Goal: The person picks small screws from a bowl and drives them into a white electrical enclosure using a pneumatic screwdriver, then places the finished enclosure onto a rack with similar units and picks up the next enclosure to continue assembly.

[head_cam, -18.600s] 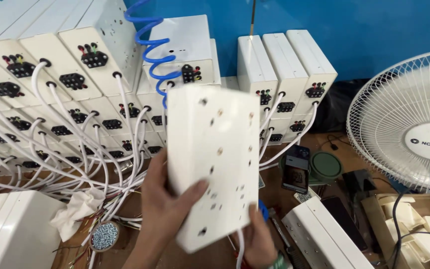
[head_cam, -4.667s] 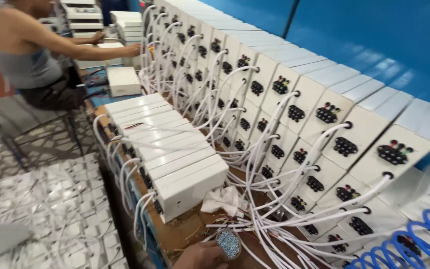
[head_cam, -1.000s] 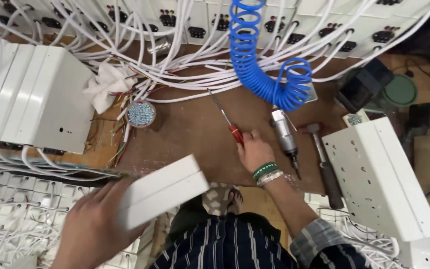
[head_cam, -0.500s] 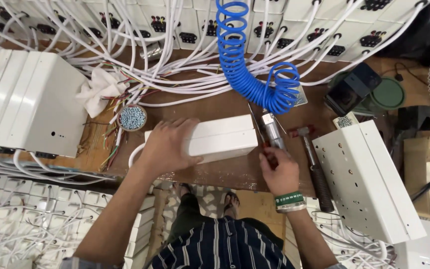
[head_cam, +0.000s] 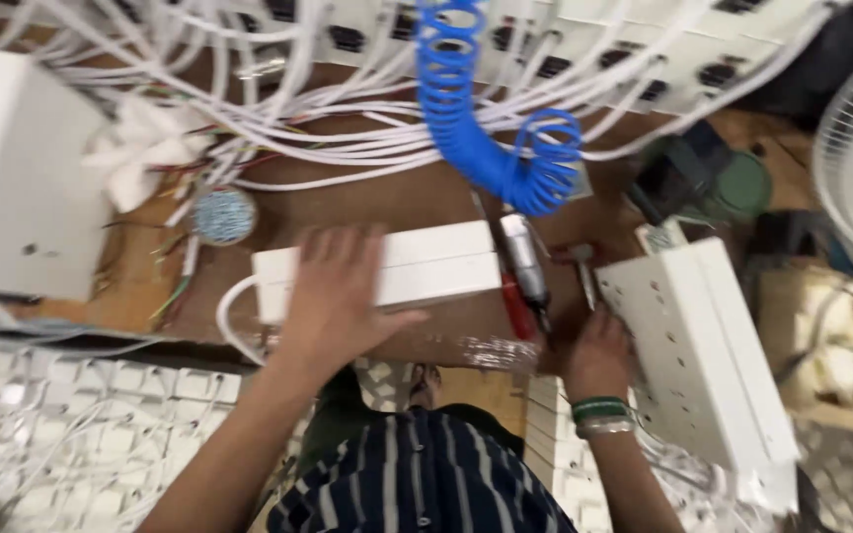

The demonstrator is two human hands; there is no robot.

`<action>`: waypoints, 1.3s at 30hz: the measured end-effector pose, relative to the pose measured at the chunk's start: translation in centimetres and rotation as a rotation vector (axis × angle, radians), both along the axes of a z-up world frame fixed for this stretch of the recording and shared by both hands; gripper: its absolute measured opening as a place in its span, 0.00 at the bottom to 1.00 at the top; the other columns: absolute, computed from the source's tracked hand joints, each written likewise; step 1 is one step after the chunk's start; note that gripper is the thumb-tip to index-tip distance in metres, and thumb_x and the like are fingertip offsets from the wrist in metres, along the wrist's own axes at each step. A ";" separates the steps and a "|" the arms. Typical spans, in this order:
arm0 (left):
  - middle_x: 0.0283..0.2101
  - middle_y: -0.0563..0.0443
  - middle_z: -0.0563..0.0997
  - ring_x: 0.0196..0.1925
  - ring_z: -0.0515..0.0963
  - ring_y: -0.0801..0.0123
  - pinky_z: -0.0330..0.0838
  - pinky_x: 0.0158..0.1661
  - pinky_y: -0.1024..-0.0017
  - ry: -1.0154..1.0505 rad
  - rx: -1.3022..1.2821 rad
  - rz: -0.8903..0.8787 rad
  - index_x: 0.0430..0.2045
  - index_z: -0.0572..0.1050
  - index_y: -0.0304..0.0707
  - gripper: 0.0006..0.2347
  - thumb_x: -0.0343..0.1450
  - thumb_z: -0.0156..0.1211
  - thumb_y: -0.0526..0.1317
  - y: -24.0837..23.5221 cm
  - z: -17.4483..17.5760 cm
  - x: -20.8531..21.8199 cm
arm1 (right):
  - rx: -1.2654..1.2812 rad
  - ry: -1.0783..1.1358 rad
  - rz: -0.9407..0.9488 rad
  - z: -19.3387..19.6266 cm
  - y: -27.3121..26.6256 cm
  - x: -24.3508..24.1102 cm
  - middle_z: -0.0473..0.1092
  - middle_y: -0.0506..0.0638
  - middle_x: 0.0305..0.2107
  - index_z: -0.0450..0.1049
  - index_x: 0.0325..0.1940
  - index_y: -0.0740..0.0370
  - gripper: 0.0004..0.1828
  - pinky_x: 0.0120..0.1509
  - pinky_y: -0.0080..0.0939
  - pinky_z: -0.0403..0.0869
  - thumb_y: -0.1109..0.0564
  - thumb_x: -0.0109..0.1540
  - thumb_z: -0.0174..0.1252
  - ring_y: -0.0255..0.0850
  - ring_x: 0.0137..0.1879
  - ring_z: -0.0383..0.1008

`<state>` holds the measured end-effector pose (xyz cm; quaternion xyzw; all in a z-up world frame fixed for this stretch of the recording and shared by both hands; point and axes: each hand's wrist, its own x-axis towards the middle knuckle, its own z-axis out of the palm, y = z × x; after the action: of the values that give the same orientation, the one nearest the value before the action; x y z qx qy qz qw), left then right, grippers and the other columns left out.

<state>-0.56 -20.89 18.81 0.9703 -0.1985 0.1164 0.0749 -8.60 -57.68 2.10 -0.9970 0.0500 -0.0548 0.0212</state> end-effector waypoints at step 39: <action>0.46 0.35 0.80 0.48 0.80 0.44 0.68 0.54 0.51 0.040 -0.203 -0.072 0.49 0.73 0.28 0.40 0.50 0.78 0.60 -0.3 -0.6 0.6 | 1.929 0.587 -0.180 9.0 7.8 0.7 0.49 0.44 0.11 0.57 0.22 0.58 0.34 0.16 0.37 0.55 0.29 0.70 0.34 0.34 0.14 0.49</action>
<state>0.07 -21.24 18.26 0.9521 -0.2189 0.1136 0.1806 -7.85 -49.84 11.11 -0.5208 0.1511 0.2550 0.8006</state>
